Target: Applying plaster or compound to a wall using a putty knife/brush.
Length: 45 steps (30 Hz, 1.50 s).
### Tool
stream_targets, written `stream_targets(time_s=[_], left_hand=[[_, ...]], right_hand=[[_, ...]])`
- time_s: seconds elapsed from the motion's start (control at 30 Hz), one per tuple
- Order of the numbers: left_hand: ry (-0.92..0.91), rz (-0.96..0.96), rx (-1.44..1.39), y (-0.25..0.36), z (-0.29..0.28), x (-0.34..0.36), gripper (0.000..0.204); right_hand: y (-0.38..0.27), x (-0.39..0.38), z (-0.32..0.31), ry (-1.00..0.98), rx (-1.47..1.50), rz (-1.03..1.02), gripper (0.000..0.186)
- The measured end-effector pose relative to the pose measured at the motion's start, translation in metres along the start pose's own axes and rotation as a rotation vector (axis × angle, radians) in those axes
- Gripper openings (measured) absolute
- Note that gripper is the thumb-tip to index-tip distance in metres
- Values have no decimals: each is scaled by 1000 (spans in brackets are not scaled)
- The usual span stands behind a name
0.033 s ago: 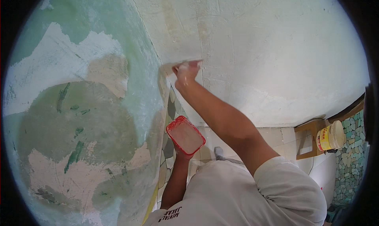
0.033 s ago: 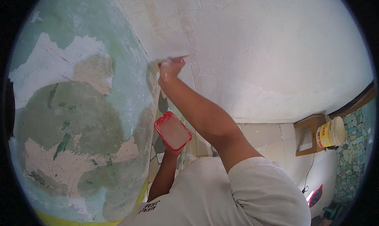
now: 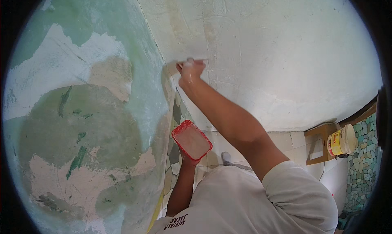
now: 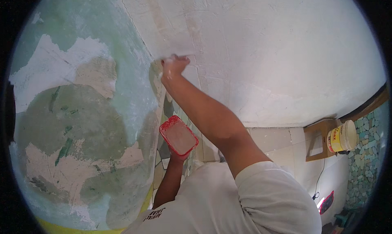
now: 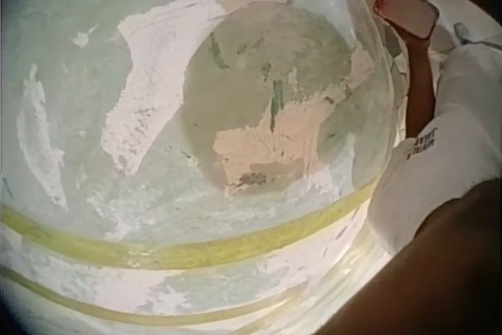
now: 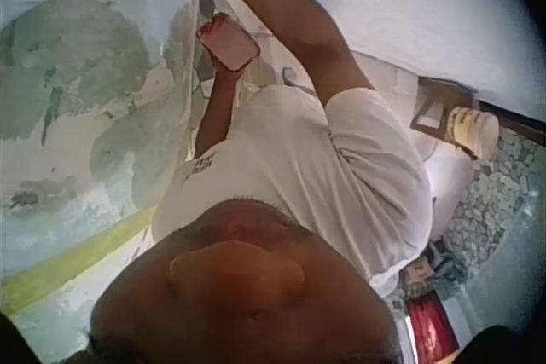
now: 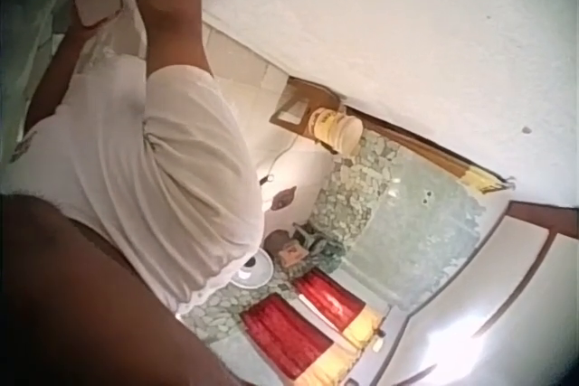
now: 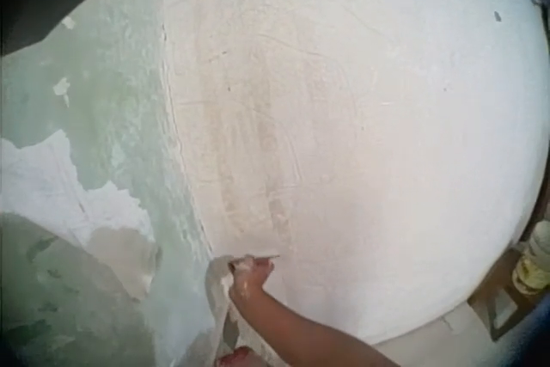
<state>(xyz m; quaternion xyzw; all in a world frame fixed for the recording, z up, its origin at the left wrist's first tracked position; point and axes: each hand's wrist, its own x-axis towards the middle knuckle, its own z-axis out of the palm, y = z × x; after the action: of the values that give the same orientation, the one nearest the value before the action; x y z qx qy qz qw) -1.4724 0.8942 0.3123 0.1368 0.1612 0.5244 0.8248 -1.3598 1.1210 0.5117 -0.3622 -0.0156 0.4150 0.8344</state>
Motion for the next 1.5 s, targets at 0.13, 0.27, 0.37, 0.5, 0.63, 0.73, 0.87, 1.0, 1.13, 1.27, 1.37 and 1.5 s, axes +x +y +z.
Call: stream_targets(time_s=[0.13, 0.27, 0.37, 0.5, 0.63, 0.73, 0.87, 1.0, 1.13, 1.27, 1.37, 1.5], left_hand=[[-67, 2, -23, 4, -6, -6, 60], [-87, -36, -57, 2, -14, -2, 61], [-67, -12, -17, 0, -4, -2, 62], [-151, -20, 8, 2, -2, -1, 61], [-222, -48, -24, -1, -1, -4, 62], [-189, -41, -1, 0, 7, -8, 68], [-289, 13, 30, -1, 0, -7, 61], [-171, 19, 40, -2, -6, -8, 61], [-53, 3, 29, 0, -10, -6, 74], [-234, 20, 35, 0, 6, -10, 59], [-183, 3, 10, 5, -5, -9, 59], [-99, -53, -34, 3, -14, -11, 60]], right_hand=[[-45, -51, 61, 0, 84, 48, 16], [-51, -65, 40, -324, 137, 2, 14], [-42, -40, -18, -248, 105, 5, 8], [-20, -5, -91, -24, 4, 69, 9], [-15, 17, -91, 147, -123, 30, 17], [-30, 25, -53, 119, -108, 2, 30], [-74, 14, 5, -39, -63, 39, 33], [-110, -31, 24, -181, -8, 51, 21], [-81, -48, -22, -333, 30, -25, 14], [-23, -5, -76, -138, -42, 135, 13], [-14, 2, -58, 15, -73, 155, 18], [-47, 11, -6, 20, 56, 185, 38]])
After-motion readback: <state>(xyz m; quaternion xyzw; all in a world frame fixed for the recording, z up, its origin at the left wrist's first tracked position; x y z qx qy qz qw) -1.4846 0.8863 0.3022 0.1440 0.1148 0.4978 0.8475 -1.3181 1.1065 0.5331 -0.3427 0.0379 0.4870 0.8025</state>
